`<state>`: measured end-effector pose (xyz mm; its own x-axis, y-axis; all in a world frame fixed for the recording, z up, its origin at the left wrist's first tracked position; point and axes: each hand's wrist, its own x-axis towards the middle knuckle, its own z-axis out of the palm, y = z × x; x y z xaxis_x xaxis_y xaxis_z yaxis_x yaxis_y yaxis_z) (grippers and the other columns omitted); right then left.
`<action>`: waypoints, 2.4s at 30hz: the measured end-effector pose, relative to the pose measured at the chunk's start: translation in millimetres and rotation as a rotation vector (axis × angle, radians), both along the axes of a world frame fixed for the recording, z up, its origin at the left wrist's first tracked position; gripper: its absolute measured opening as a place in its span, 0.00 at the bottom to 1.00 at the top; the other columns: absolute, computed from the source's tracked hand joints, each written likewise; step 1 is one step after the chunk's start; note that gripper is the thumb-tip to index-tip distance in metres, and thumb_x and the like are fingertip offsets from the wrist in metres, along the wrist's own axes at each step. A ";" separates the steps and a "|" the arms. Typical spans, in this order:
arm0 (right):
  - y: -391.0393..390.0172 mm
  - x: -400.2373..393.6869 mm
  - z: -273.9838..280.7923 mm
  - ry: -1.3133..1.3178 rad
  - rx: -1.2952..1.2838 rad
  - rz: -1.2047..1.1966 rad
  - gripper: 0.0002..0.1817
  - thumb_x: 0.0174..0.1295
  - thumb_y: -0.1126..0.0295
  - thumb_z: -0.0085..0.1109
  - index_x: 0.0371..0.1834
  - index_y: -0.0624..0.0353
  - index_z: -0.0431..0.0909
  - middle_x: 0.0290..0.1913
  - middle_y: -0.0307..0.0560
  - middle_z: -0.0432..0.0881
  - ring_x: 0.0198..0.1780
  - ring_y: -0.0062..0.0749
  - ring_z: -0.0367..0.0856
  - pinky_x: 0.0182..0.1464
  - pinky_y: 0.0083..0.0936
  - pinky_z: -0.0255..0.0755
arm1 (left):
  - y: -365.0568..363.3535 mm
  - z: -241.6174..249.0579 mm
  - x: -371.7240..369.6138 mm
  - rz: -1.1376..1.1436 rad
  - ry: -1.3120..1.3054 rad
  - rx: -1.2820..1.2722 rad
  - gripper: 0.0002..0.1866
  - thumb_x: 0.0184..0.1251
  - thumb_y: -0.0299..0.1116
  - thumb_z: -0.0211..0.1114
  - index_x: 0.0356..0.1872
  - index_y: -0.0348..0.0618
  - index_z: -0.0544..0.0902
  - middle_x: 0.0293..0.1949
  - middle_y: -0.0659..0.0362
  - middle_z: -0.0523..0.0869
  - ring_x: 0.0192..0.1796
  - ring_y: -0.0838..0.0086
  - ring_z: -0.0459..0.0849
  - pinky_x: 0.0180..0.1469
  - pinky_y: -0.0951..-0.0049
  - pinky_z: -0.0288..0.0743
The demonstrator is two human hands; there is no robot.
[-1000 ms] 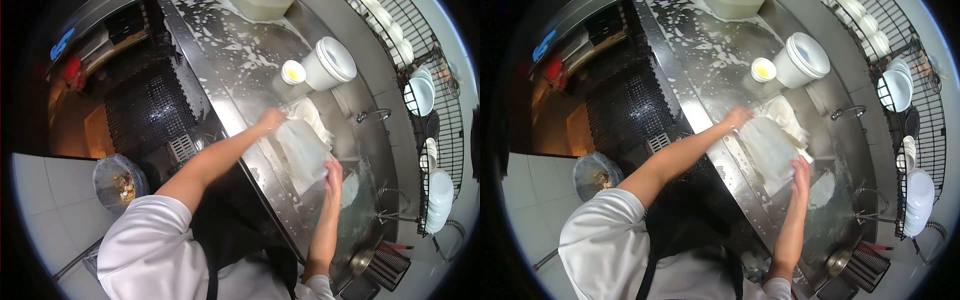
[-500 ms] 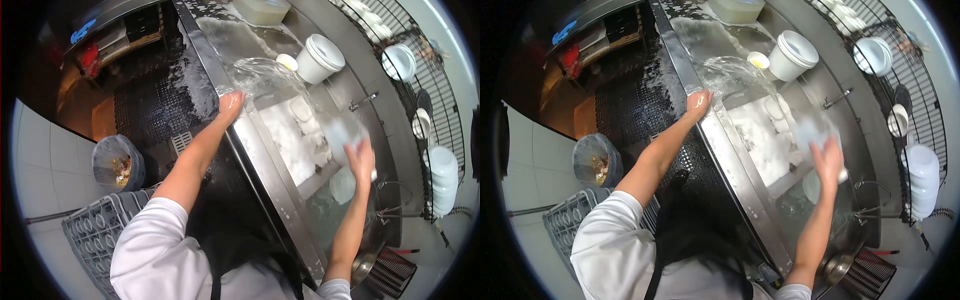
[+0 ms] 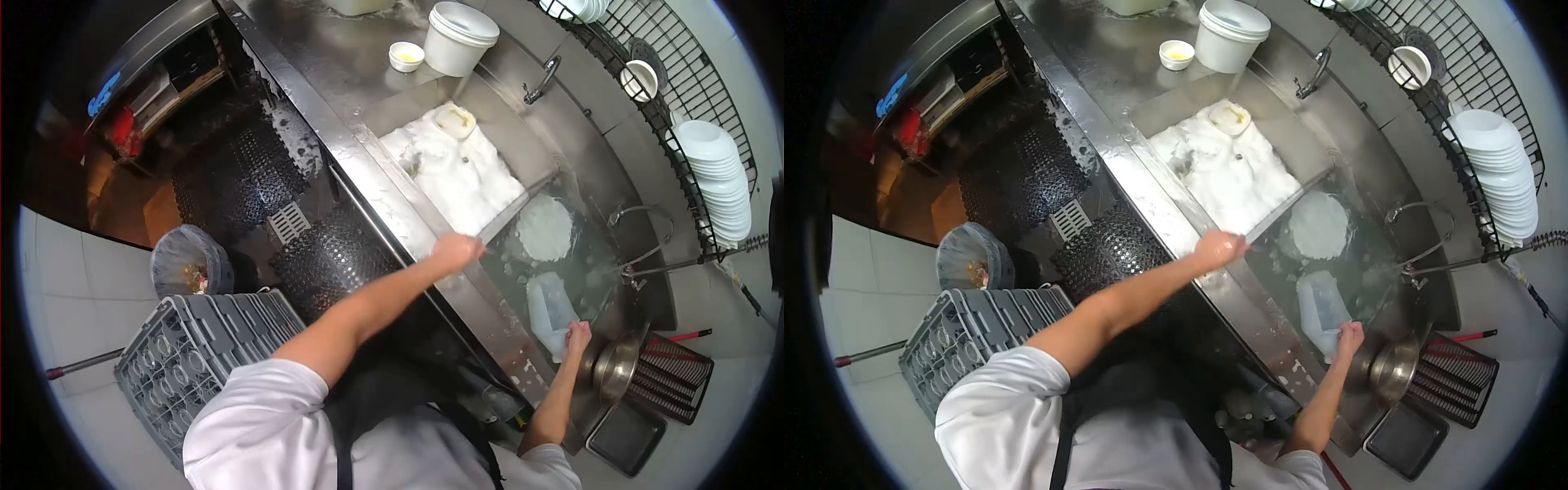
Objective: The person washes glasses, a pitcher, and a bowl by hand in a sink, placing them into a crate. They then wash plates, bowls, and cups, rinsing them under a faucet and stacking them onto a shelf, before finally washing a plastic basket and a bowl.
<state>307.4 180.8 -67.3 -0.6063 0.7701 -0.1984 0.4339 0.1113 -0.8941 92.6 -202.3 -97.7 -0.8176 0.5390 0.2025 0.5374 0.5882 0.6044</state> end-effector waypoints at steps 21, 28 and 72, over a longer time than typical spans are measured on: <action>-325.3 -300.1 182.9 0.250 -1.188 0.656 0.16 0.62 0.55 0.59 0.26 0.47 0.64 0.22 0.37 0.72 0.12 0.14 0.60 0.13 0.15 0.56 | -184.2 8.5 -118.3 0.734 0.195 -0.050 0.10 0.63 0.37 0.56 0.28 0.43 0.80 0.27 0.51 0.84 0.30 0.55 0.83 0.35 0.57 0.76; -70.9 -105.7 109.9 -0.010 0.477 0.242 0.39 0.47 0.70 0.67 0.64 0.67 0.61 0.41 0.51 0.80 0.41 0.30 0.79 0.38 0.23 0.69 | -182.9 3.6 -121.3 0.759 0.230 -0.025 0.15 0.64 0.42 0.56 0.23 0.43 0.76 0.23 0.51 0.81 0.28 0.55 0.82 0.31 0.56 0.74; -1.1 -19.2 -23.4 0.084 -0.031 0.146 0.24 0.49 0.76 0.55 0.54 0.63 0.73 0.33 0.39 0.80 0.28 0.18 0.72 0.27 0.15 0.64 | -178.0 14.1 -113.0 0.742 0.254 -0.052 0.13 0.62 0.40 0.58 0.24 0.43 0.77 0.24 0.50 0.81 0.29 0.54 0.81 0.34 0.56 0.74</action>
